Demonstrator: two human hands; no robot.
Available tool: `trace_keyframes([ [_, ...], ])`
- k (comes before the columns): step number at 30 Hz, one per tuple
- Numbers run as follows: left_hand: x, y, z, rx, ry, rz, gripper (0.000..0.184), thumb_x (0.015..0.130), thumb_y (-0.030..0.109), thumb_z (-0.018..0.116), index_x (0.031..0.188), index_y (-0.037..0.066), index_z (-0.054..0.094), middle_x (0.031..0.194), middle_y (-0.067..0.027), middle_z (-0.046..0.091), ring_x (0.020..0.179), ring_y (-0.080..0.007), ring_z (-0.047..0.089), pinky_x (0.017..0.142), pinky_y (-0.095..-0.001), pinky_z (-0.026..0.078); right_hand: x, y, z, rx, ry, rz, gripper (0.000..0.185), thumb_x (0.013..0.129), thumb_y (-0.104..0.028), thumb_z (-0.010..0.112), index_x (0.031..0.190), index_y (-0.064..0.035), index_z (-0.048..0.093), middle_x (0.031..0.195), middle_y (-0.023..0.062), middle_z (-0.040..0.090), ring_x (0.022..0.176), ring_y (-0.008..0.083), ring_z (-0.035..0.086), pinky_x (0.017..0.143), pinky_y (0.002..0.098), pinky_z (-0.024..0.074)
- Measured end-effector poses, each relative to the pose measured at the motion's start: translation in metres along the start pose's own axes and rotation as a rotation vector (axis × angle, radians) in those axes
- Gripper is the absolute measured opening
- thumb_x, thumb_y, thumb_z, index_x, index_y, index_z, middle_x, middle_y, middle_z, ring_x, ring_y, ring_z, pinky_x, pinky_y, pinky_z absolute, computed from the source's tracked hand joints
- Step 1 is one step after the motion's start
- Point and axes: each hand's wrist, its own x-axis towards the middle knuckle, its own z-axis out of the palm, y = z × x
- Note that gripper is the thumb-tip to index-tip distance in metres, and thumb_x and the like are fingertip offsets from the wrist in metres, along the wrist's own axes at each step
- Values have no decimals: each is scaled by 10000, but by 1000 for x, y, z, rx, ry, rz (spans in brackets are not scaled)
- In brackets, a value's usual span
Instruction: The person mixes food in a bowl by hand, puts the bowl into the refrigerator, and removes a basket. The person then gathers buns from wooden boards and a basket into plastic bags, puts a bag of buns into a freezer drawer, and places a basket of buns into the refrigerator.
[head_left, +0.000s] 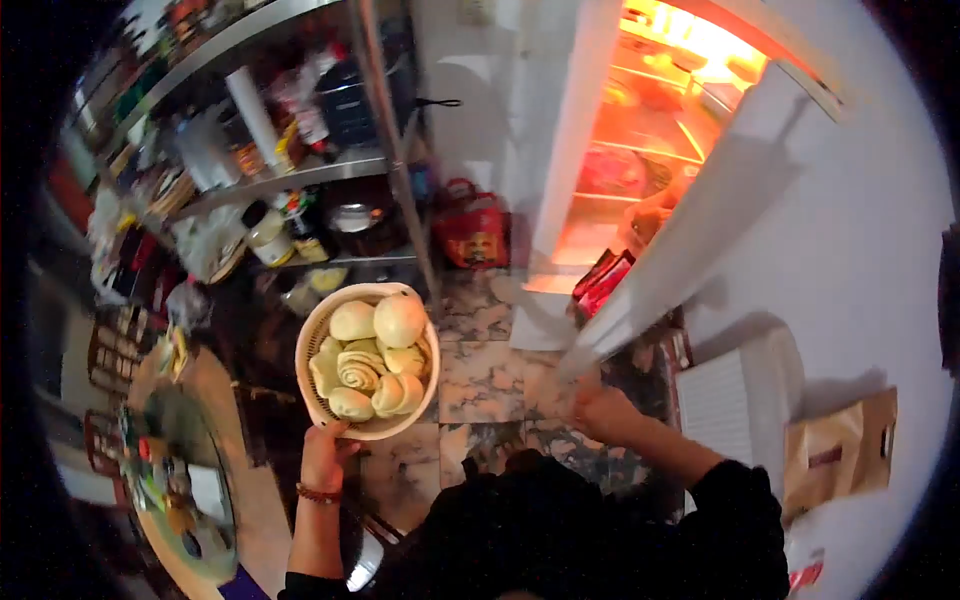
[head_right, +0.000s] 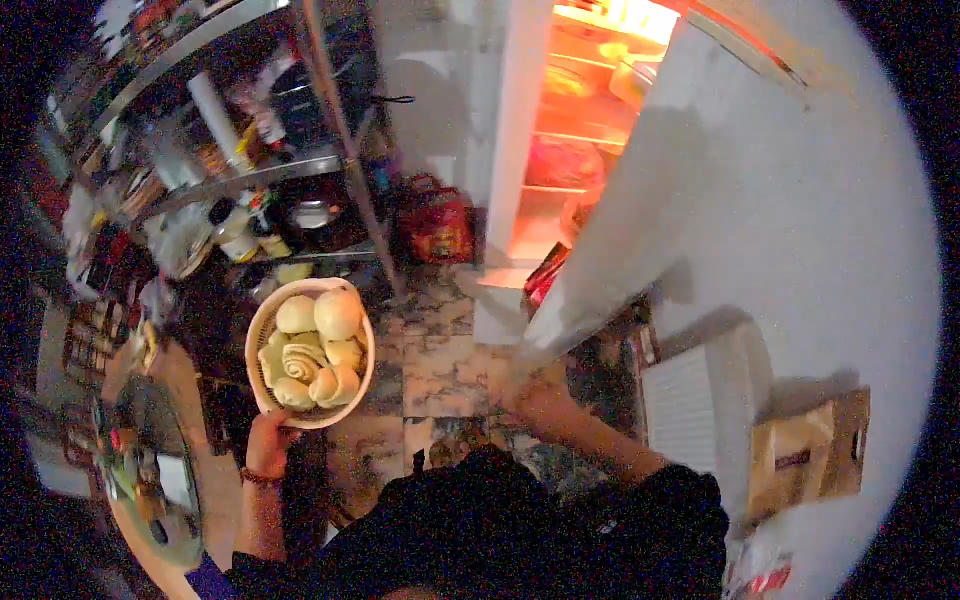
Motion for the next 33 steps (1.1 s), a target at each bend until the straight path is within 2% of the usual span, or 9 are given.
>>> trace_keyframes([
  [2,14,8,23,39,-158,-6,244,860,150,564,1034,-7,634,846,-74,680,658,-141,636,555,-246,500,-52,12,21,126,-316,597,446,774,-490,676,890,-64,614,977,137,621,859,347,634,745,456,500],
  [4,23,19,49,72,-257,-28,233,852,130,558,1016,-19,628,836,-83,675,646,-150,632,565,-251,508,-109,8,39,117,107,769,528,722,-483,735,987,-48,594,968,146,640,822,363,641,730,450,512],
  [9,53,39,105,201,-527,-67,234,848,149,565,1009,-11,623,857,-70,667,710,-142,639,590,-246,524,-158,-37,88,354,344,953,545,710,-408,779,1039,-31,562,922,164,663,796,353,653,722,438,514],
  [15,76,48,242,251,-692,-117,238,856,140,559,1021,-24,608,877,-91,662,765,-173,658,631,-259,554,-231,7,173,645,831,1295,488,774,-331,748,1027,37,553,766,139,663,580,235,640,570,354,524],
  [17,91,58,287,232,-738,-105,218,859,133,551,1006,-22,596,867,-94,660,756,-181,664,629,-261,559,-236,17,155,1017,1095,1498,355,818,-244,700,970,46,563,743,104,651,544,185,616,538,335,513],
  [24,136,123,479,140,-854,13,193,889,171,585,992,8,595,871,-59,628,755,-154,627,635,-249,558,-317,92,205,579,1263,1300,168,844,-116,616,886,44,589,698,109,624,530,156,596,479,312,485],
  [30,160,178,631,-29,-917,-13,324,907,55,500,1209,-59,463,1129,-180,596,954,-276,645,787,-329,595,-387,133,254,404,909,1530,144,831,-85,625,868,52,601,681,125,615,499,199,625,419,311,482],
  [32,182,175,665,-50,-939,-5,307,919,63,483,1203,-53,470,1096,-190,596,913,-279,646,772,-323,597,-375,130,212,978,1259,1694,158,838,-87,619,892,61,601,695,132,625,501,221,641,400,317,500],
  [33,180,176,677,-45,-842,-19,298,925,77,487,1196,-46,480,1082,-189,596,895,-271,645,757,-318,599,-417,145,300,689,1282,1535,230,845,-88,621,1009,71,587,694,143,636,510,220,643,416,325,519],
])
